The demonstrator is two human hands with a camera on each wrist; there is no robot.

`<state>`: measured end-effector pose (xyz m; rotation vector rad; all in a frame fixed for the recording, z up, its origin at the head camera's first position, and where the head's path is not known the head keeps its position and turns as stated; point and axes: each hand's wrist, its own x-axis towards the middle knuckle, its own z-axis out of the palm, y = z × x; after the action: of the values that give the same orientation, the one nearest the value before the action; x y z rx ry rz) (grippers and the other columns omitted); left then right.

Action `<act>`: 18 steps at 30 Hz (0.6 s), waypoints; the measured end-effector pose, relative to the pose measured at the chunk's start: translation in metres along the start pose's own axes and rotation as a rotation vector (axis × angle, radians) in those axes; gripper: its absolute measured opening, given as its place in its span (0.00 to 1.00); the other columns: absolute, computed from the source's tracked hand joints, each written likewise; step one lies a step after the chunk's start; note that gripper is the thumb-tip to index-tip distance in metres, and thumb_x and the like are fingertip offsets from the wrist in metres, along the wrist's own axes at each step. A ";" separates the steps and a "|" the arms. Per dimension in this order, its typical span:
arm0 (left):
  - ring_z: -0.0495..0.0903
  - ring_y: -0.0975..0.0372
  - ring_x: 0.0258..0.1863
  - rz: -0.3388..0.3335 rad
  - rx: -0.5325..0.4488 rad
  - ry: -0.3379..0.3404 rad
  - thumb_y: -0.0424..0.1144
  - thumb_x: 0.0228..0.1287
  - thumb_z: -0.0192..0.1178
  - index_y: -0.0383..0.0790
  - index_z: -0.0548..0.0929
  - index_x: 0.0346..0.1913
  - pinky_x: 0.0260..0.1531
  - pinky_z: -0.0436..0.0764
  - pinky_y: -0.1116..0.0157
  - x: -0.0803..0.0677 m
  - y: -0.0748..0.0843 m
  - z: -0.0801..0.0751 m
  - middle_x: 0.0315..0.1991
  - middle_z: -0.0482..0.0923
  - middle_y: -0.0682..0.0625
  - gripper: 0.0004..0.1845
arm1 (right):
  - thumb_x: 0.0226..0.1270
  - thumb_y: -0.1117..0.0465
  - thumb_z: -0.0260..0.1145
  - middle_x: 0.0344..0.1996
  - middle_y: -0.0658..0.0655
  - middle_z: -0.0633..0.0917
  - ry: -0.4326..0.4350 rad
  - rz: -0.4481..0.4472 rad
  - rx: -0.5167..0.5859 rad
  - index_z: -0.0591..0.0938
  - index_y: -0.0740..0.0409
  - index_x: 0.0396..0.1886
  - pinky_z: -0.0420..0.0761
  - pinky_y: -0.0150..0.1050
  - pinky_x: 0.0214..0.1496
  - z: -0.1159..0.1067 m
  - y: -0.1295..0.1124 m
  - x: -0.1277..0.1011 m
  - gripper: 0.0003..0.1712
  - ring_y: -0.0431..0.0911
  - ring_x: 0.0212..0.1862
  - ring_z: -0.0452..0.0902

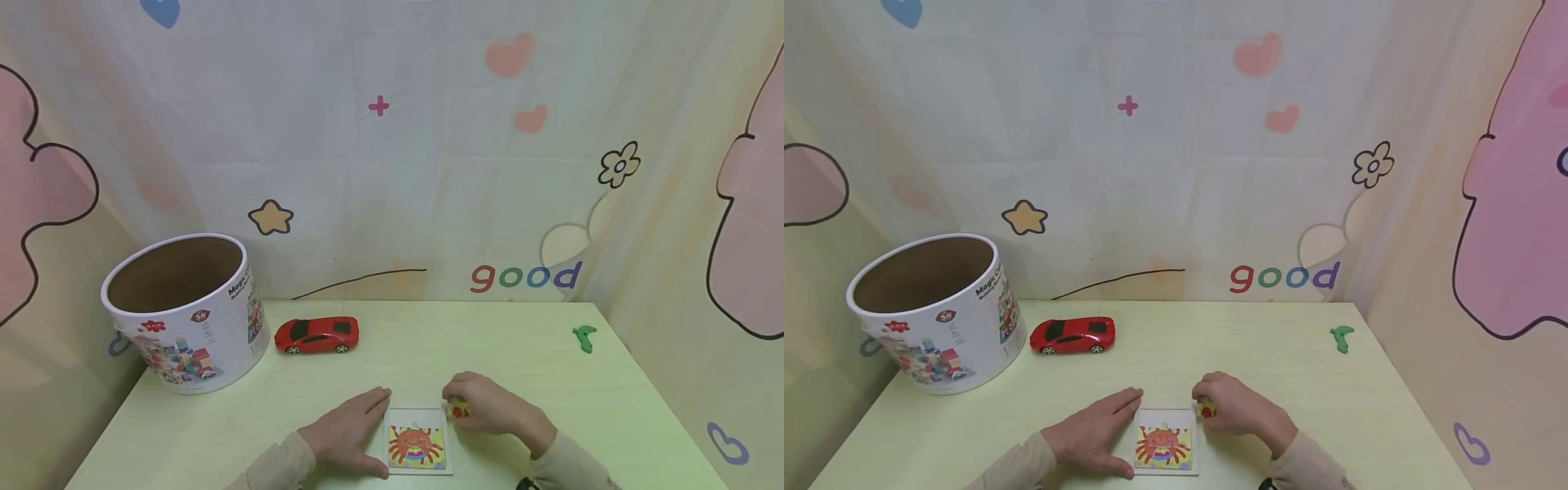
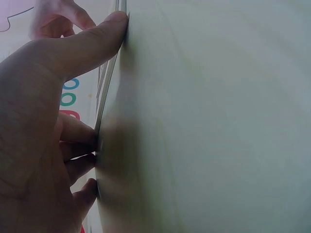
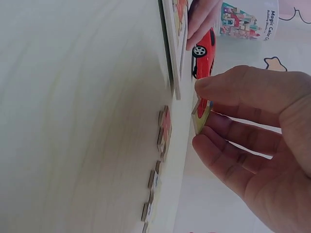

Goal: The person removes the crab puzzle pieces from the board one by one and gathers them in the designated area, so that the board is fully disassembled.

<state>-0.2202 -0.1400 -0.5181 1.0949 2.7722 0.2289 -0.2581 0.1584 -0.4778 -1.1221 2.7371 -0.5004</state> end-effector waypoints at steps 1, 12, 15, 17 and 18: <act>0.55 0.54 0.75 -0.002 -0.004 -0.001 0.79 0.49 0.54 0.35 0.58 0.74 0.72 0.63 0.58 0.000 0.000 0.000 0.77 0.52 0.45 0.61 | 0.56 0.60 0.73 0.42 0.47 0.83 0.002 0.003 -0.001 0.84 0.56 0.47 0.82 0.36 0.47 -0.001 0.001 0.000 0.18 0.37 0.42 0.75; 0.55 0.54 0.75 -0.004 0.020 0.000 0.80 0.49 0.53 0.35 0.58 0.74 0.72 0.63 0.59 0.001 0.001 -0.003 0.77 0.52 0.46 0.61 | 0.55 0.62 0.74 0.40 0.48 0.83 0.048 -0.004 -0.012 0.84 0.58 0.46 0.82 0.37 0.46 -0.009 0.007 -0.008 0.17 0.39 0.41 0.75; 0.56 0.54 0.75 -0.011 0.021 -0.004 0.80 0.48 0.54 0.35 0.59 0.74 0.72 0.63 0.59 0.000 0.000 -0.003 0.77 0.52 0.46 0.62 | 0.55 0.62 0.74 0.40 0.48 0.83 0.040 0.016 0.006 0.84 0.58 0.46 0.82 0.37 0.46 -0.009 0.007 -0.009 0.17 0.39 0.41 0.75; 0.56 0.54 0.75 -0.010 0.016 -0.005 0.80 0.48 0.53 0.35 0.59 0.74 0.71 0.63 0.59 -0.001 0.000 -0.002 0.77 0.53 0.46 0.62 | 0.55 0.62 0.74 0.40 0.47 0.83 0.031 0.041 0.020 0.84 0.58 0.46 0.83 0.37 0.46 -0.008 0.008 -0.010 0.17 0.40 0.41 0.75; 0.56 0.54 0.75 -0.008 0.015 -0.005 0.81 0.48 0.53 0.35 0.59 0.74 0.71 0.63 0.59 -0.001 0.000 -0.002 0.77 0.52 0.46 0.62 | 0.55 0.62 0.74 0.40 0.47 0.82 0.026 0.055 0.025 0.84 0.57 0.46 0.83 0.37 0.46 -0.008 0.008 -0.011 0.17 0.39 0.41 0.75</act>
<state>-0.2196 -0.1410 -0.5161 1.0855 2.7780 0.2050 -0.2572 0.1738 -0.4730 -1.0388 2.7675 -0.5444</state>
